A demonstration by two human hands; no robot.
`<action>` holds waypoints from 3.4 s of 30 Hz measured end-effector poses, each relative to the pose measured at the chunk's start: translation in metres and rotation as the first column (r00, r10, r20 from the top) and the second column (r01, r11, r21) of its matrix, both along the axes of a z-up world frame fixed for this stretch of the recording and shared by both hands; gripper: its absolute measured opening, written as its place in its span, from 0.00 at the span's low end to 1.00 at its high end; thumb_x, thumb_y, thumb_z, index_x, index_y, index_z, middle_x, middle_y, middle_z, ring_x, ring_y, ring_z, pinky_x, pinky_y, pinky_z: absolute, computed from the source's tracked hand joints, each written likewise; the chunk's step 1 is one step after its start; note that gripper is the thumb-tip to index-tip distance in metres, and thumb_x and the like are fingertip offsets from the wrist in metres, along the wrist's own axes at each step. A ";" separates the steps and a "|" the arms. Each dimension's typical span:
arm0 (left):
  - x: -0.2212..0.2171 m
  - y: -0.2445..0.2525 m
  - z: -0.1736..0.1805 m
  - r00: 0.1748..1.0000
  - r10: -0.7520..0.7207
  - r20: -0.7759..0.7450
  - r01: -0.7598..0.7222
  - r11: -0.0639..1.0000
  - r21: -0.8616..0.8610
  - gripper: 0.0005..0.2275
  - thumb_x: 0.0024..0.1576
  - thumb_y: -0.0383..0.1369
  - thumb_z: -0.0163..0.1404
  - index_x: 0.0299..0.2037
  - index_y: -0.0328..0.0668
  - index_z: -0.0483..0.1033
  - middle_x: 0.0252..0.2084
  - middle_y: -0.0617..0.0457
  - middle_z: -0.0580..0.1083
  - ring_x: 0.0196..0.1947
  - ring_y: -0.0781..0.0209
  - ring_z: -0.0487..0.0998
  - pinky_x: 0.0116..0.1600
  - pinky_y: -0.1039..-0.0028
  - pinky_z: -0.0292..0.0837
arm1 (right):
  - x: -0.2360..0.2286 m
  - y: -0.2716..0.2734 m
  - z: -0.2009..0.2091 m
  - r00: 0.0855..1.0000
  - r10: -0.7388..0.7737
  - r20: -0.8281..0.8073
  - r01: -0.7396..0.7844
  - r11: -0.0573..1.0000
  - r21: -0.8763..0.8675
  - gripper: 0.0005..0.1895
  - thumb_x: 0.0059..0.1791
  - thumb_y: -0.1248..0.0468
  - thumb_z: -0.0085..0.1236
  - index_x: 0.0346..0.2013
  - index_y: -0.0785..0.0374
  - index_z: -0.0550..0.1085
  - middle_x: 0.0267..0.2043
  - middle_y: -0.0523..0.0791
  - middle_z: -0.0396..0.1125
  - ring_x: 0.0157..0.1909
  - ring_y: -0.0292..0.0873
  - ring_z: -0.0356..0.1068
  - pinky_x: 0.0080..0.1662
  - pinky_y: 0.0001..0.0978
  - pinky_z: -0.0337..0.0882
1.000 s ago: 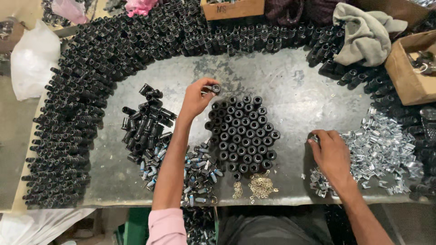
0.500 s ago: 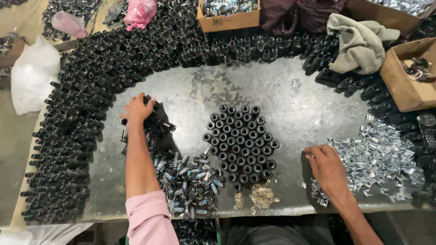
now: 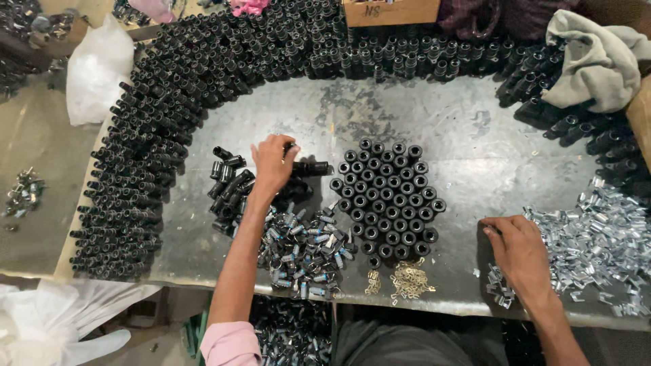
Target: The person repeatedly picks small black cylindrical parts and silver metal clips from piles on a metal table, inserts the clips into the cylinders, and places the assembled units into a growing central stack. The hands work continuously without using tools.
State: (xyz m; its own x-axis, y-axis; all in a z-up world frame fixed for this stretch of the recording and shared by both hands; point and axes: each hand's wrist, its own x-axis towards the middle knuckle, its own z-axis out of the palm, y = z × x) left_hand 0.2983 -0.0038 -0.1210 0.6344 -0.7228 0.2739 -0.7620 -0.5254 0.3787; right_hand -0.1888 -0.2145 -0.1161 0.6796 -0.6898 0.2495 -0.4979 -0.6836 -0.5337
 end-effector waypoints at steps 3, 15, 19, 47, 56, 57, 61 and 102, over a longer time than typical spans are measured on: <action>0.049 0.026 0.011 0.966 0.213 0.149 -0.191 0.970 -0.150 0.08 0.62 0.38 0.54 0.47 0.47 0.76 0.48 0.49 0.74 0.56 0.44 0.71 0.66 0.24 0.38 | -0.001 -0.002 0.000 0.998 0.017 -0.067 -0.015 0.999 0.029 0.11 0.50 0.64 0.59 0.47 0.57 0.79 0.39 0.50 0.69 0.47 0.55 0.68 0.52 0.46 0.68; 0.035 0.080 0.010 0.877 -0.177 -0.446 0.023 0.944 -0.329 0.08 0.66 0.33 0.48 0.49 0.37 0.71 0.49 0.49 0.80 0.46 0.59 0.80 0.51 0.67 0.75 | 0.001 0.000 0.011 0.997 0.051 0.061 -0.052 0.998 0.021 0.09 0.50 0.66 0.59 0.45 0.60 0.80 0.40 0.48 0.71 0.45 0.52 0.71 0.49 0.43 0.70; 0.000 0.127 0.028 0.986 0.111 -0.122 -0.155 0.876 -0.456 0.10 0.69 0.30 0.48 0.56 0.33 0.69 0.51 0.46 0.79 0.51 0.61 0.78 0.62 0.68 0.67 | -0.010 0.008 0.019 0.987 -0.133 0.093 0.105 0.961 0.257 0.11 0.50 0.67 0.60 0.46 0.62 0.80 0.43 0.49 0.71 0.37 0.46 0.74 0.40 0.36 0.75; -0.301 0.005 0.115 0.868 -0.429 -0.249 0.277 0.835 -0.475 0.21 0.48 0.14 0.54 0.53 0.35 0.74 0.53 0.43 0.76 0.62 0.41 0.76 0.64 0.60 0.74 | 0.060 0.101 0.109 0.912 0.008 0.410 -0.200 0.883 0.425 0.09 0.45 0.72 0.65 0.39 0.62 0.82 0.37 0.44 0.76 0.37 0.36 0.76 0.38 0.28 0.76; -0.324 0.001 0.090 0.946 -0.258 -0.197 0.133 0.861 -0.490 0.15 0.52 0.19 0.59 0.48 0.36 0.74 0.50 0.44 0.77 0.52 0.48 0.80 0.55 0.64 0.78 | 0.058 0.117 0.106 0.902 -0.092 0.421 -0.067 0.935 0.349 0.09 0.46 0.71 0.65 0.41 0.62 0.81 0.38 0.46 0.74 0.37 0.40 0.77 0.39 0.27 0.76; -0.327 0.000 0.087 0.951 -0.245 -0.188 0.123 0.859 -0.496 0.14 0.52 0.18 0.58 0.48 0.36 0.74 0.50 0.45 0.77 0.53 0.48 0.80 0.55 0.64 0.79 | 0.057 0.121 0.102 0.897 -0.118 0.426 -0.031 0.945 0.326 0.09 0.47 0.70 0.65 0.42 0.62 0.81 0.39 0.46 0.74 0.37 0.39 0.76 0.40 0.27 0.76; -0.343 -0.001 0.078 0.933 -0.238 -0.270 0.060 0.842 -0.536 0.15 0.52 0.19 0.57 0.49 0.34 0.73 0.52 0.43 0.76 0.53 0.47 0.80 0.57 0.63 0.78 | 0.042 0.131 0.087 0.887 0.010 0.461 -0.141 0.958 0.249 0.16 0.46 0.70 0.62 0.49 0.65 0.78 0.48 0.50 0.72 0.44 0.42 0.74 0.46 0.29 0.74; -0.310 0.019 0.110 0.503 -0.495 -0.708 0.136 0.855 -0.501 0.15 0.57 0.20 0.54 0.54 0.34 0.69 0.56 0.46 0.72 0.56 0.54 0.77 0.56 0.67 0.75 | 0.014 0.073 0.046 0.847 -0.248 0.469 -0.366 0.368 0.855 0.11 0.48 0.73 0.58 0.46 0.70 0.76 0.45 0.48 0.74 0.45 0.37 0.76 0.47 0.32 0.79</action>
State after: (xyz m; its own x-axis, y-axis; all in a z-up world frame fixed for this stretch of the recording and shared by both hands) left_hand -0.0115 0.0150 -0.0108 0.4546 -0.8894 0.0492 -0.1321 -0.0127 0.9912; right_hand -0.1748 -0.1413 -0.0704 0.7322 -0.6461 -0.2156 0.0336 0.3504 -0.9360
